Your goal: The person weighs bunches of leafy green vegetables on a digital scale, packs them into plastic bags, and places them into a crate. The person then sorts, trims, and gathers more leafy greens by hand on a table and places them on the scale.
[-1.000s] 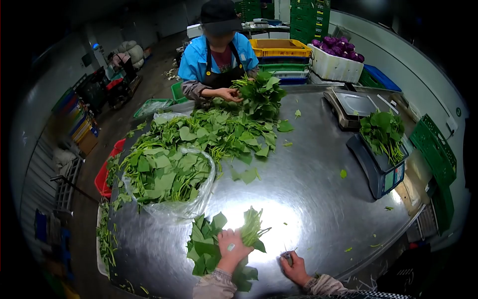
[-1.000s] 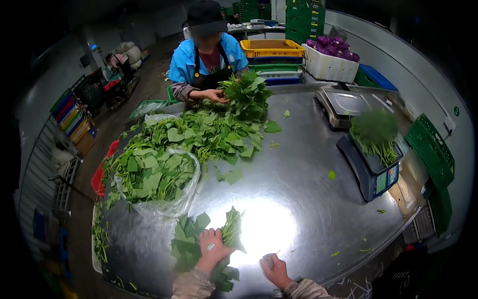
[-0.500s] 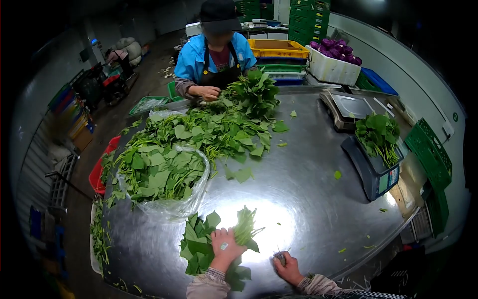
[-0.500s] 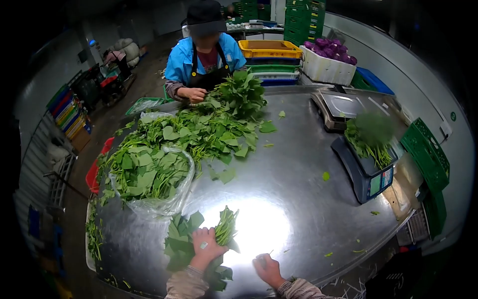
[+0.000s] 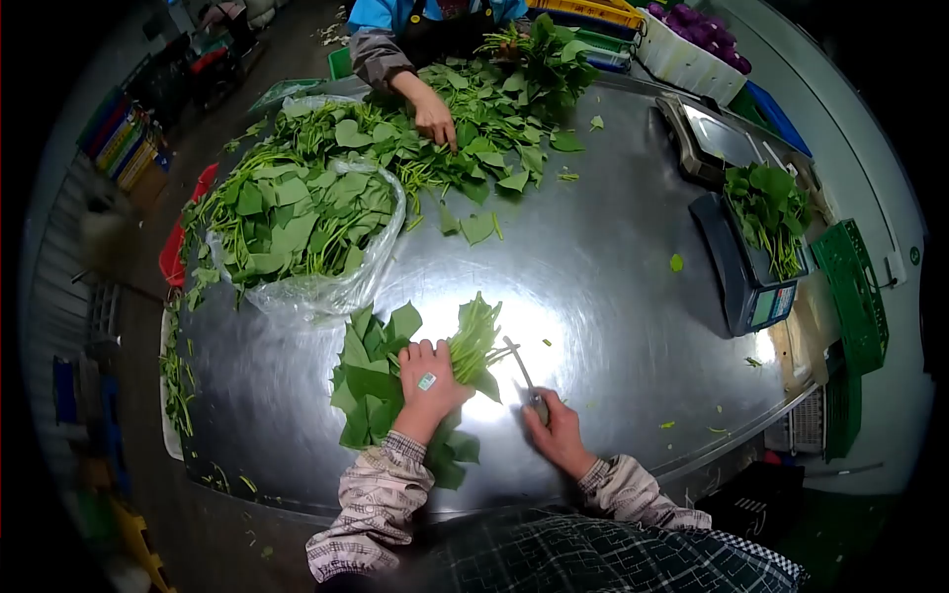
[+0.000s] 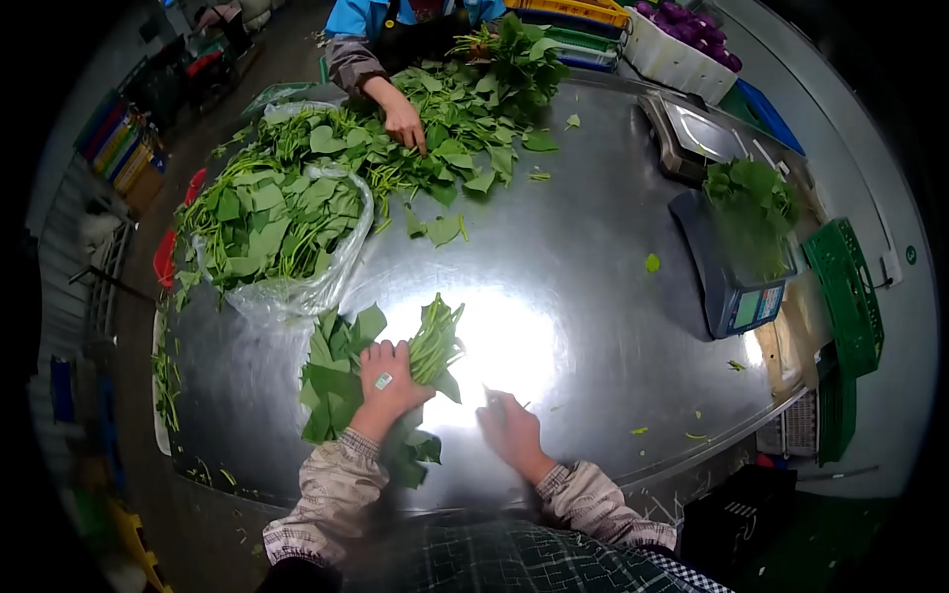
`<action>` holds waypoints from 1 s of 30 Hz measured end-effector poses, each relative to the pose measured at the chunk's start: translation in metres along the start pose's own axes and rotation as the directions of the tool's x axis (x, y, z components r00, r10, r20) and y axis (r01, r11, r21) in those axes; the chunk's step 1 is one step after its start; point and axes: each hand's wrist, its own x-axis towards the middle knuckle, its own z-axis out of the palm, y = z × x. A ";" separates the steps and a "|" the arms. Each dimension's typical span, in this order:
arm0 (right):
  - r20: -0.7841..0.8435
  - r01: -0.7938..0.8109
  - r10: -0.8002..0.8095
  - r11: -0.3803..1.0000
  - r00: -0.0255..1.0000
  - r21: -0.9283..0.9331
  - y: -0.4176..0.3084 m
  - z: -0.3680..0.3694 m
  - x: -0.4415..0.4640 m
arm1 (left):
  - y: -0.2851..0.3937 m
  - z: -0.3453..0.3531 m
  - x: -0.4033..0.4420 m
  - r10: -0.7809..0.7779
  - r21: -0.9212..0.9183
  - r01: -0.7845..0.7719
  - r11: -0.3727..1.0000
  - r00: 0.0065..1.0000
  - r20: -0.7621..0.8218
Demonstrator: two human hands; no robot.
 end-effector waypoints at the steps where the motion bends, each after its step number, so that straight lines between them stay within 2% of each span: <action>1: 0.011 0.043 -0.043 0.999 0.999 -0.018 -0.008 -0.003 0.009 | 0.001 -0.001 0.001 0.010 -0.004 -0.010 1.000 1.000 -0.004; 4: 0.059 0.173 -0.170 0.984 0.984 -0.041 -0.022 -0.004 0.031 | 0.007 -0.003 0.004 0.006 -0.004 -0.006 1.000 1.000 0.022; 7: 0.081 0.306 -0.296 0.936 0.952 -0.176 -0.018 0.004 0.044 | 0.012 -0.004 0.010 -0.064 0.032 0.061 0.998 0.991 0.116; 10: 0.122 0.265 -0.238 0.910 0.964 -0.320 -0.010 0.011 0.056 | 0.011 -0.001 0.018 -0.102 0.079 0.090 0.993 0.982 0.161; 13: 0.179 0.158 -0.099 0.923 0.979 -0.352 -0.020 0.011 0.061 | 0.007 0.005 0.024 -0.098 0.071 0.089 0.993 0.985 0.140; 16: 0.028 0.242 -0.247 0.912 0.969 -0.331 -0.028 0.015 0.061 | 0.007 0.002 0.027 -0.095 0.074 0.085 0.994 0.985 0.147; 19: 0.012 0.288 -0.303 0.890 0.953 -0.353 -0.016 0.022 0.059 | 0.010 -0.005 0.028 -0.091 0.064 0.080 0.995 0.978 0.186; 23: 0.154 0.212 -0.162 0.890 0.975 -0.404 -0.014 0.026 0.061 | 0.008 -0.001 0.027 -0.070 0.067 0.058 0.996 0.981 0.182; 27: 0.308 0.178 -0.027 0.864 0.951 -0.472 -0.021 0.033 0.076 | 0.006 0.000 0.028 -0.017 0.092 -0.001 0.996 0.981 0.195; 30: 0.402 0.093 0.105 0.891 0.910 -0.444 -0.039 0.046 0.104 | -0.006 0.020 0.028 0.041 0.095 -0.047 0.994 0.997 0.069</action>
